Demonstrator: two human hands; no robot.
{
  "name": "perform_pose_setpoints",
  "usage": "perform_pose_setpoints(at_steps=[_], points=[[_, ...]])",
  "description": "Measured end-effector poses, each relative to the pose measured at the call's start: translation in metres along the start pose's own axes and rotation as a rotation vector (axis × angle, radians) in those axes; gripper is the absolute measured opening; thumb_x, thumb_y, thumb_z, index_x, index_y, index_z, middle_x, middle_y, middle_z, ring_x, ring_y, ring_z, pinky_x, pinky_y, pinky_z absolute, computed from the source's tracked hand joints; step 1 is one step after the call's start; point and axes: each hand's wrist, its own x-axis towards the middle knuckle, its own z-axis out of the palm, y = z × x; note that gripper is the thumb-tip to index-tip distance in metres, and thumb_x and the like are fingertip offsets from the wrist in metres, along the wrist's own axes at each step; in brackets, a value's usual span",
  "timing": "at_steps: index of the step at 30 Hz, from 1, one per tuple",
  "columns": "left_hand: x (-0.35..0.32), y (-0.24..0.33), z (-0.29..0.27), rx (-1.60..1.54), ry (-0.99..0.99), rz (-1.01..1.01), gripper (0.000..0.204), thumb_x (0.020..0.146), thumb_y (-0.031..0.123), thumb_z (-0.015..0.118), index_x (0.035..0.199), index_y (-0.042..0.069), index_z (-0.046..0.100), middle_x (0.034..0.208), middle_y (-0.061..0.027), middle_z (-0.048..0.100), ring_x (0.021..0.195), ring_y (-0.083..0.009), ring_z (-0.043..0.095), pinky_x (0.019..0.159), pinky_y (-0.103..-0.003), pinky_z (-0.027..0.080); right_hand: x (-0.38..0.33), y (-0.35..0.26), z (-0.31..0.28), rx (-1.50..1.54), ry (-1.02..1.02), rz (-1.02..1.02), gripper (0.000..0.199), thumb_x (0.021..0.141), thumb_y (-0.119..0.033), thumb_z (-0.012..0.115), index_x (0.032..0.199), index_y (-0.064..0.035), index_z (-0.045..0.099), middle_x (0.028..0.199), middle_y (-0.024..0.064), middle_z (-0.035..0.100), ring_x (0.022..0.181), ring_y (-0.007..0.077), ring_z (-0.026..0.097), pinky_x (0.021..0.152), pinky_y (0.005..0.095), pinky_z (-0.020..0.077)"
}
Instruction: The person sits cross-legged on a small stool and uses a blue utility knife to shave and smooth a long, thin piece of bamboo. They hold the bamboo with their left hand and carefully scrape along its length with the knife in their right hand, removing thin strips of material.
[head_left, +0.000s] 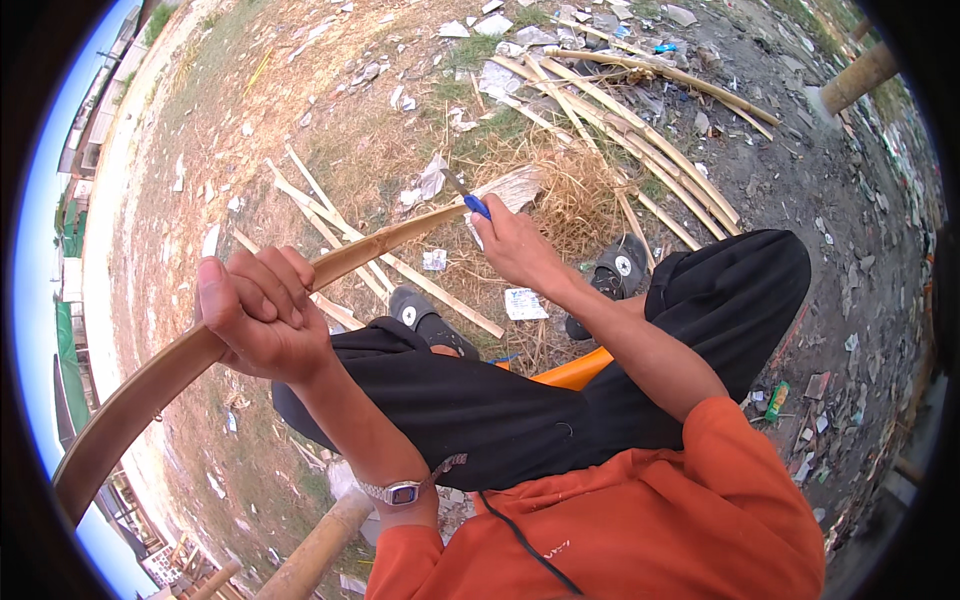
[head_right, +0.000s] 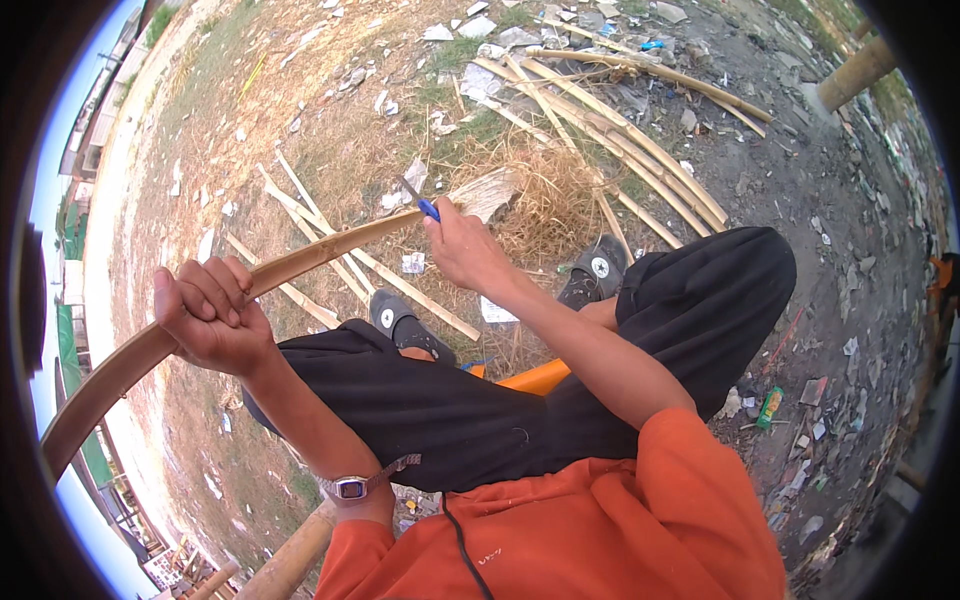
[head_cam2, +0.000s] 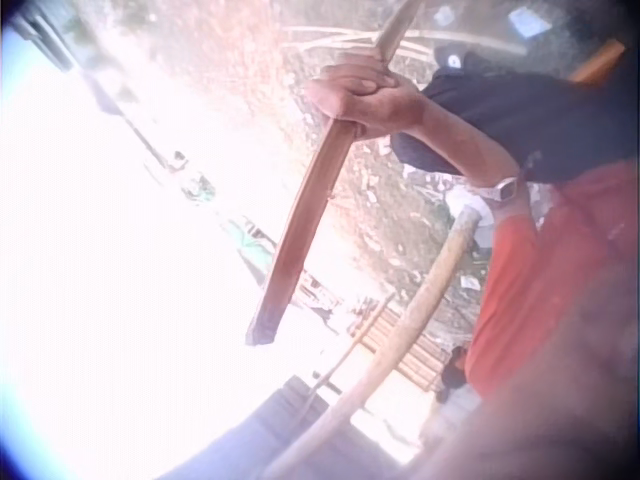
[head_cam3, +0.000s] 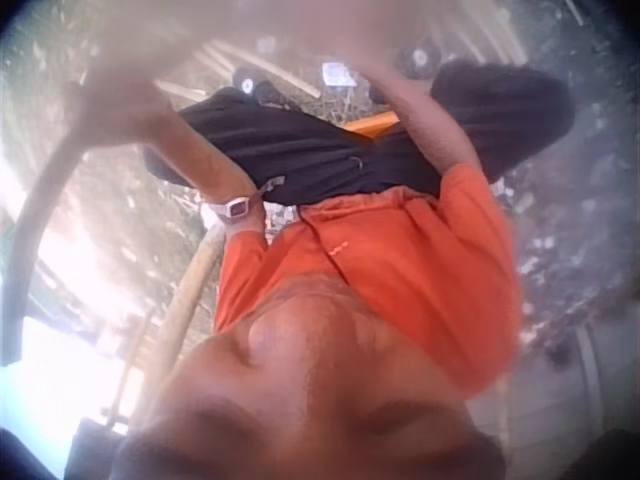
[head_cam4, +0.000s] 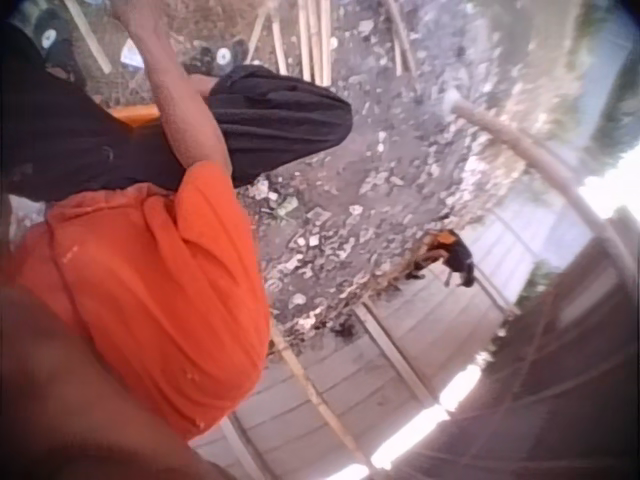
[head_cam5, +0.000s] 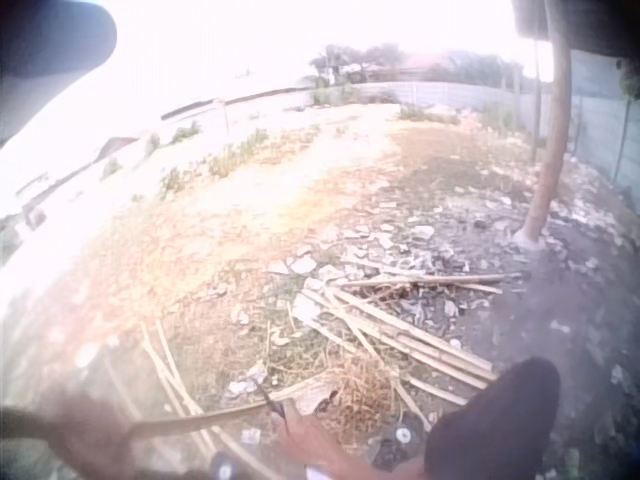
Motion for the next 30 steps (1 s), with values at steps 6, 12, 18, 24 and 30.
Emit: perform_pose_setpoints(at_steps=[6,12,18,24,30], points=[[-0.005,0.002,0.004,0.035,0.067,0.03,0.043,0.092,0.019,0.041,0.053,0.015,0.025,0.042,0.0017,0.022,0.033,-0.0076,0.017,0.038,-0.024,0.026,0.003,0.022,0.057,-0.28,0.171,-0.155,0.02,0.093,-0.022,0.04,0.099,-0.0027,0.041,0.06,0.0269,0.055,0.059,0.0482,0.055,0.056,0.057,0.0413],[-0.003,0.001,-0.018,-0.021,0.011,0.003,0.043,0.093,0.019,0.04,0.052,0.015,0.025,0.041,0.0017,0.022,0.032,-0.0085,0.017,0.037,-0.025,0.025,-0.006,0.002,0.055,-0.264,0.142,-0.152,0.019,0.093,-0.022,0.041,0.096,-0.0027,0.041,0.066,0.0293,0.057,0.063,0.0494,0.057,0.059,0.0565,0.0445],[-0.005,0.002,-0.01,-0.107,-0.134,0.053,0.041,0.089,0.012,0.04,0.05,0.01,0.029,0.039,-0.0005,0.028,0.03,-0.0088,0.021,0.034,-0.025,0.026,0.009,0.012,0.043,-0.373,0.074,-0.064,0.022,0.092,-0.021,0.042,0.098,-0.0007,0.047,0.074,0.0285,0.06,0.072,0.0471,0.059,0.065,0.0542,0.0458],[-0.01,0.005,-0.006,-0.126,-0.181,0.061,0.041,0.088,0.008,0.04,0.048,0.008,0.03,0.039,-0.0021,0.032,0.03,-0.0094,0.024,0.032,-0.026,0.026,0.011,0.046,0.052,-0.36,0.114,0.016,0.023,0.093,-0.022,0.041,0.102,-0.001,0.047,0.073,0.0288,0.06,0.074,0.0475,0.059,0.066,0.0546,0.0447],[-0.012,0.003,-0.009,-0.138,-0.225,0.074,0.041,0.088,0.008,0.039,0.048,0.008,0.03,0.039,-0.0024,0.031,0.029,-0.0092,0.024,0.031,-0.026,0.025,0.005,0.041,0.059,-0.28,0.101,-0.007,0.022,0.093,-0.022,0.041,0.101,-0.0014,0.046,0.072,0.0289,0.059,0.072,0.0474,0.059,0.065,0.0556,0.044]])
